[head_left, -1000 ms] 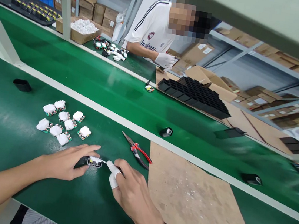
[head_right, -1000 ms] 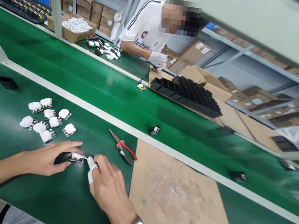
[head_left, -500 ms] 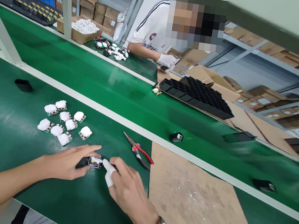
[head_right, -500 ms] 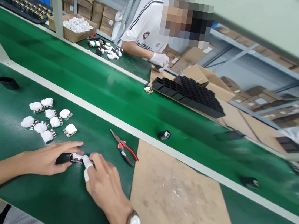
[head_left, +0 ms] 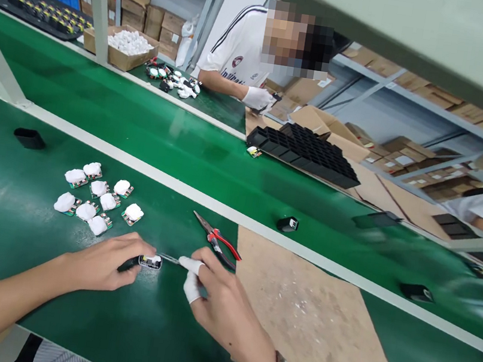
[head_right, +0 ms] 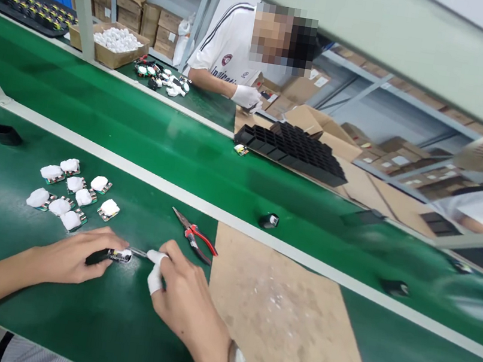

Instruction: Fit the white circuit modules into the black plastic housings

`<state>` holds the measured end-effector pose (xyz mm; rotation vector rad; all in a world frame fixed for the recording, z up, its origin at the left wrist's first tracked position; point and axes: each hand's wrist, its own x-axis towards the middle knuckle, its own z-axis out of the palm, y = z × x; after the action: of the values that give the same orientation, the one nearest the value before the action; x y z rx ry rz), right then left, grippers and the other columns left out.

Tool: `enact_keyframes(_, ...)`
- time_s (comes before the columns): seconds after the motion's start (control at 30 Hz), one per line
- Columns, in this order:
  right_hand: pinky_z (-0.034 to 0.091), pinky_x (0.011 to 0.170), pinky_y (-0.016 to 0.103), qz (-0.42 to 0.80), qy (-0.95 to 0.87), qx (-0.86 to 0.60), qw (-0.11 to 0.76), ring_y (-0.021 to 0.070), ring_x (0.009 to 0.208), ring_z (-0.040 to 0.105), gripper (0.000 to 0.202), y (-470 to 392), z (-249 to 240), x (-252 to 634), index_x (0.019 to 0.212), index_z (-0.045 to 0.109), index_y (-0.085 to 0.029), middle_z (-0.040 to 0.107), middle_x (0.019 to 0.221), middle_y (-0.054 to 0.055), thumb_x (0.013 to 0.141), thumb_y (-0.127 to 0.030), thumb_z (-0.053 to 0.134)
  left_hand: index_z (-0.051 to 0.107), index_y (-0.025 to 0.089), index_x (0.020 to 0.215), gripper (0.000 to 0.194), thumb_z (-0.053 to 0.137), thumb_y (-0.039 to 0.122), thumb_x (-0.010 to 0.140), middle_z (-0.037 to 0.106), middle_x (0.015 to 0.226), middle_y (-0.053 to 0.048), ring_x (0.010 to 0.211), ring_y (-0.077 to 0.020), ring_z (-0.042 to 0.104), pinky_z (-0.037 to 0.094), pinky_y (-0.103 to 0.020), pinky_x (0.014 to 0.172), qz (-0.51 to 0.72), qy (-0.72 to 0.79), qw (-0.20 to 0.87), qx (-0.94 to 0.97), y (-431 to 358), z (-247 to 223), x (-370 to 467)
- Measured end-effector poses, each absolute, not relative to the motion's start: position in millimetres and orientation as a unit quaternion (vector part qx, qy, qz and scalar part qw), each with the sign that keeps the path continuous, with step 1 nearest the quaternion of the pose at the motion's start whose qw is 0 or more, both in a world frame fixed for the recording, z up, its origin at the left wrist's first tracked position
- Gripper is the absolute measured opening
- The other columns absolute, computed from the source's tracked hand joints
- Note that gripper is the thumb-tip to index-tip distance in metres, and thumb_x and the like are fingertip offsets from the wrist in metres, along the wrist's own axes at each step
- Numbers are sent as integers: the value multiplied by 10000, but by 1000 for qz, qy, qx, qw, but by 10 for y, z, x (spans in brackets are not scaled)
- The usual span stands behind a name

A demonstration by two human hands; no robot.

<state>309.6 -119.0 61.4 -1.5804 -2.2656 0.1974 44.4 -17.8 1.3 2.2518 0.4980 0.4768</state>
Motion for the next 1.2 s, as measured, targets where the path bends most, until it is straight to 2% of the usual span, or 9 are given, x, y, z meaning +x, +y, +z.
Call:
enact_keyframes(0.13,535,528,292,20,-768,-606,208,175,722,658,315,-1257,276,3252,1146,646,-179,654,1099,100,942,-53,441,581,243,1352,338,512,130,1042,670,1391,-103,1265,-256,650,572,-400,1059,234,146,323,905,-186,-35,439)
enact_keyframes(0.23,620,716,396,-28,-776,-600,191,254,880,673,307,-1287,86,3241,1138,655,-146,657,1071,128,950,-46,434,572,246,1350,286,543,208,1068,686,1363,-94,1244,-256,678,589,-404,1047,206,184,326,904,-214,-56,423)
enact_keyframes(0.37,596,936,471,26,-800,-553,234,288,1117,607,346,-1265,156,3037,1348,588,-158,627,1210,151,1007,-116,543,530,239,1389,348,616,271,1053,701,1333,-93,1183,-259,720,623,-396,990,202,232,330,892,-239,-92,407)
enact_keyframes(0.63,609,873,431,123,-796,-514,295,246,1040,617,288,-1190,200,2769,1310,583,-200,641,1159,113,1031,-141,546,658,194,1169,161,598,113,1044,707,1243,-120,1056,-224,708,606,-342,910,307,123,261,907,-190,-88,484)
enact_keyframes(0.77,619,861,438,87,-801,-513,298,257,1042,638,306,-1243,136,2781,1293,598,-196,660,1176,127,1018,-98,505,678,191,1016,146,592,74,1025,724,1192,-121,981,-223,695,588,-343,837,307,134,285,898,-226,-60,518)
enact_keyframes(0.87,620,925,441,131,-790,-527,284,253,1109,661,333,-1266,150,2796,1360,578,-220,665,1241,122,1045,-144,502,708,204,984,126,631,106,1001,741,1186,-114,1000,-232,702,588,-355,862,306,164,367,863,-244,-48,543)
enact_keyframes(0.97,605,998,408,171,-747,-554,326,220,1168,671,406,-1283,172,2818,1478,477,-250,668,1296,101,1076,-221,523,722,202,981,57,755,227,941,772,1023,-85,880,-210,740,624,-323,781,332,261,574,702,-187,20,575)
enact_keyframes(1.07,599,986,437,75,-743,-573,337,249,1174,658,383,-1314,145,2873,1444,513,-223,669,1296,118,1062,-204,539,684,176,864,229,849,335,865,741,790,-34,689,-171,719,636,-294,647,350,326,748,461,-80,165,580)
enact_keyframes(1.2,605,928,476,-55,-764,-591,253,307,1144,646,364,-1344,-22,3078,1325,614,-169,657,1305,156,986,-94,506,624,165,758,339,891,368,805,696,698,-9,613,-152,691,623,-273,574,373,349,779,364,25,349,532)
